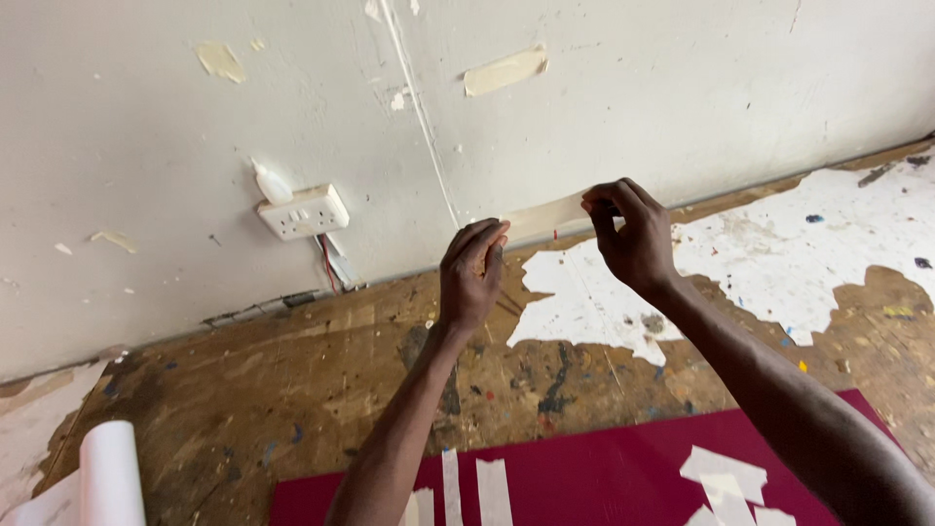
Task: The person places strips of white tape onto a maroon board and then onto the wall above the workbench. They smooth each strip with their hands to ensure adhesion.
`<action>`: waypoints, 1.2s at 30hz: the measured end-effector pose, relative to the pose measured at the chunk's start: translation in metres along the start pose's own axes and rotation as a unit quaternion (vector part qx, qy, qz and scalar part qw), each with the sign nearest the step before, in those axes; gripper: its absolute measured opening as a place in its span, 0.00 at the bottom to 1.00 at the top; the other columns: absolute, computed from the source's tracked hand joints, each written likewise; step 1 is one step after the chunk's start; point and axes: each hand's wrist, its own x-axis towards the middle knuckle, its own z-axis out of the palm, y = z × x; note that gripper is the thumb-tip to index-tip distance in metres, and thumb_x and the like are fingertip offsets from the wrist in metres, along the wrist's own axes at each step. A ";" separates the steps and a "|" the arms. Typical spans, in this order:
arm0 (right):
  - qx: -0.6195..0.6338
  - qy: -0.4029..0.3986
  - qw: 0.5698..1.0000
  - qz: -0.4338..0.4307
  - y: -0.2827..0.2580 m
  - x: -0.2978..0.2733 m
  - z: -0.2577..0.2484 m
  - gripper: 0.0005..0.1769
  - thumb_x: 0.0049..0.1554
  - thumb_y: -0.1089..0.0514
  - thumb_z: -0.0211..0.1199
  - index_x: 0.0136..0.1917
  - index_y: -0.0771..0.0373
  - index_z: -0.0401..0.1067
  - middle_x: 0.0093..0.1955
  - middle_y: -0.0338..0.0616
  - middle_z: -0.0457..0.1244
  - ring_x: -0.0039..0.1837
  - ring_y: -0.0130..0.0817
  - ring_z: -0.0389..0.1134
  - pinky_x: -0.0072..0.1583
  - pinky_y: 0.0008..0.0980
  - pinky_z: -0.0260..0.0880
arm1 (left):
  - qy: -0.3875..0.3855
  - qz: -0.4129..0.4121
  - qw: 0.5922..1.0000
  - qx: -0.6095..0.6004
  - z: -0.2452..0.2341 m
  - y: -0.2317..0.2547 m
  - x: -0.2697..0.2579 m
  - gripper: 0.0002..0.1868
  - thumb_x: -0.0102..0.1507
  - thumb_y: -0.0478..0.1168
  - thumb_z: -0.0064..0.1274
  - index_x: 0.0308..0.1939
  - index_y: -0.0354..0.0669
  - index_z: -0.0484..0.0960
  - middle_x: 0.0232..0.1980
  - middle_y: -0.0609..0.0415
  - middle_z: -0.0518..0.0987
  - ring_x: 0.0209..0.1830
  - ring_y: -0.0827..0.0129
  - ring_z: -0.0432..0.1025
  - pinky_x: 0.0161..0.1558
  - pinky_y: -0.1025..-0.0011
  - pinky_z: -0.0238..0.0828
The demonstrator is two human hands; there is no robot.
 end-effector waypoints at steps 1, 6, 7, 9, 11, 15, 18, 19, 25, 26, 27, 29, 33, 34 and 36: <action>-0.003 0.005 1.000 -0.004 0.004 0.010 0.005 0.05 0.60 0.72 0.67 0.47 0.65 0.76 0.39 0.52 0.66 0.43 0.56 0.73 0.44 0.46 0.75 | 0.001 0.006 1.000 -0.002 0.001 -0.010 0.007 0.10 0.66 0.26 0.54 0.51 0.36 0.84 0.47 0.45 0.83 0.50 0.49 0.79 0.51 0.56 0.76; -0.015 0.011 0.999 -0.031 0.033 0.051 0.028 0.04 0.60 0.71 0.67 0.47 0.65 0.75 0.38 0.51 0.66 0.41 0.55 0.73 0.42 0.48 0.75 | 0.033 0.077 0.995 0.052 0.017 -0.063 0.043 0.12 0.65 0.25 0.55 0.51 0.37 0.85 0.47 0.47 0.83 0.49 0.52 0.79 0.51 0.58 0.76; -0.016 0.013 0.999 -0.033 0.040 0.058 0.031 0.04 0.60 0.71 0.67 0.47 0.65 0.75 0.38 0.51 0.66 0.41 0.55 0.73 0.42 0.48 0.75 | 0.035 0.081 0.995 0.051 0.020 -0.071 0.051 0.12 0.65 0.25 0.55 0.51 0.37 0.85 0.47 0.47 0.83 0.49 0.52 0.79 0.51 0.58 0.76; -0.017 0.015 0.999 -0.027 0.050 0.071 0.039 0.05 0.61 0.70 0.66 0.50 0.66 0.72 0.37 0.53 0.66 0.39 0.54 0.73 0.42 0.50 0.73 | 0.042 0.092 0.993 0.065 0.023 -0.086 0.065 0.12 0.67 0.26 0.54 0.52 0.38 0.85 0.47 0.49 0.82 0.48 0.53 0.79 0.50 0.59 0.76; -0.037 0.010 0.999 -0.022 0.064 0.084 0.047 0.07 0.62 0.69 0.66 0.51 0.65 0.70 0.37 0.52 0.66 0.39 0.54 0.73 0.42 0.51 0.72 | 0.040 0.094 0.992 0.080 0.027 -0.098 0.082 0.11 0.67 0.27 0.53 0.52 0.38 0.84 0.47 0.50 0.82 0.48 0.55 0.79 0.50 0.59 0.75; -0.067 0.012 0.997 -0.027 0.088 0.102 0.064 0.10 0.63 0.67 0.67 0.52 0.64 0.66 0.37 0.52 0.67 0.39 0.55 0.72 0.42 0.50 0.70 | 0.040 0.100 0.985 0.132 0.037 -0.127 0.104 0.10 0.69 0.30 0.52 0.53 0.43 0.84 0.48 0.55 0.81 0.47 0.61 0.79 0.51 0.63 0.75; -0.039 0.015 0.999 -0.012 0.101 0.116 0.080 0.08 0.65 0.70 0.54 0.46 0.61 0.60 0.38 0.44 0.67 0.50 0.39 0.78 0.40 0.35 0.61 | 0.027 0.115 0.985 0.125 0.043 -0.142 0.118 0.11 0.68 0.26 0.48 0.53 0.33 0.81 0.51 0.46 0.80 0.51 0.54 0.75 0.52 0.61 0.73; -0.037 0.014 0.999 -0.010 0.108 0.121 0.086 0.08 0.65 0.70 0.54 0.46 0.61 0.60 0.38 0.44 0.67 0.50 0.39 0.78 0.40 0.35 0.61 | 0.025 0.114 0.985 0.127 0.044 -0.149 0.125 0.11 0.68 0.26 0.48 0.53 0.33 0.81 0.51 0.46 0.80 0.51 0.54 0.75 0.52 0.61 0.73; -0.058 0.062 0.994 -0.075 0.141 0.165 0.120 0.11 0.64 0.73 0.58 0.46 0.61 0.61 0.38 0.45 0.70 0.45 0.40 0.78 0.37 0.37 0.64 | 0.031 0.176 0.970 0.168 0.045 -0.192 0.171 0.10 0.70 0.27 0.46 0.54 0.33 0.79 0.51 0.46 0.79 0.49 0.52 0.74 0.51 0.60 0.72; -0.069 0.071 0.992 -0.081 0.143 0.172 0.125 0.11 0.62 0.74 0.58 0.45 0.61 0.60 0.38 0.44 0.68 0.42 0.39 0.72 0.37 0.38 0.60 | 0.030 0.173 0.968 0.178 0.047 -0.199 0.178 0.11 0.69 0.26 0.47 0.55 0.34 0.77 0.52 0.47 0.78 0.50 0.54 0.73 0.51 0.61 0.73; -0.079 0.079 0.990 -0.086 0.146 0.179 0.129 0.11 0.60 0.74 0.57 0.44 0.62 0.59 0.37 0.43 0.67 0.39 0.38 0.65 0.37 0.39 0.56 | 0.029 0.171 0.967 0.189 0.047 -0.206 0.185 0.12 0.69 0.25 0.47 0.55 0.35 0.76 0.53 0.49 0.76 0.50 0.55 0.72 0.51 0.62 0.73; -0.091 0.083 0.988 -0.090 0.159 0.188 0.139 0.11 0.56 0.75 0.55 0.45 0.61 0.60 0.37 0.42 0.68 0.40 0.41 0.65 0.38 0.42 0.58 | 0.022 0.169 0.966 0.193 0.049 -0.212 0.194 0.12 0.68 0.24 0.47 0.54 0.34 0.76 0.52 0.50 0.77 0.50 0.56 0.73 0.50 0.63 0.73; -0.140 0.115 0.979 -0.090 0.214 0.200 0.169 0.10 0.56 0.71 0.62 0.41 0.59 0.66 0.36 0.36 0.65 0.37 0.39 0.61 0.37 0.43 0.58 | 0.032 0.165 0.967 0.193 0.054 -0.225 0.205 0.11 0.66 0.23 0.49 0.51 0.36 0.77 0.50 0.51 0.77 0.47 0.57 0.74 0.47 0.64 0.72; -0.139 0.114 0.980 -0.088 0.227 0.204 0.177 0.10 0.56 0.71 0.62 0.41 0.59 0.66 0.36 0.36 0.65 0.37 0.39 0.61 0.37 0.43 0.58 | 0.031 0.163 0.967 0.194 0.055 -0.226 0.207 0.11 0.66 0.23 0.49 0.51 0.36 0.77 0.50 0.51 0.77 0.47 0.57 0.74 0.47 0.64 0.72; -0.212 0.141 0.967 -0.008 0.253 0.208 0.191 0.16 0.53 0.65 0.62 0.35 0.55 0.55 0.32 0.44 0.50 0.37 0.49 0.43 0.36 0.48 0.47 | 0.021 0.169 0.967 0.187 0.060 -0.228 0.207 0.11 0.65 0.22 0.48 0.49 0.35 0.76 0.48 0.51 0.76 0.46 0.57 0.74 0.46 0.64 0.72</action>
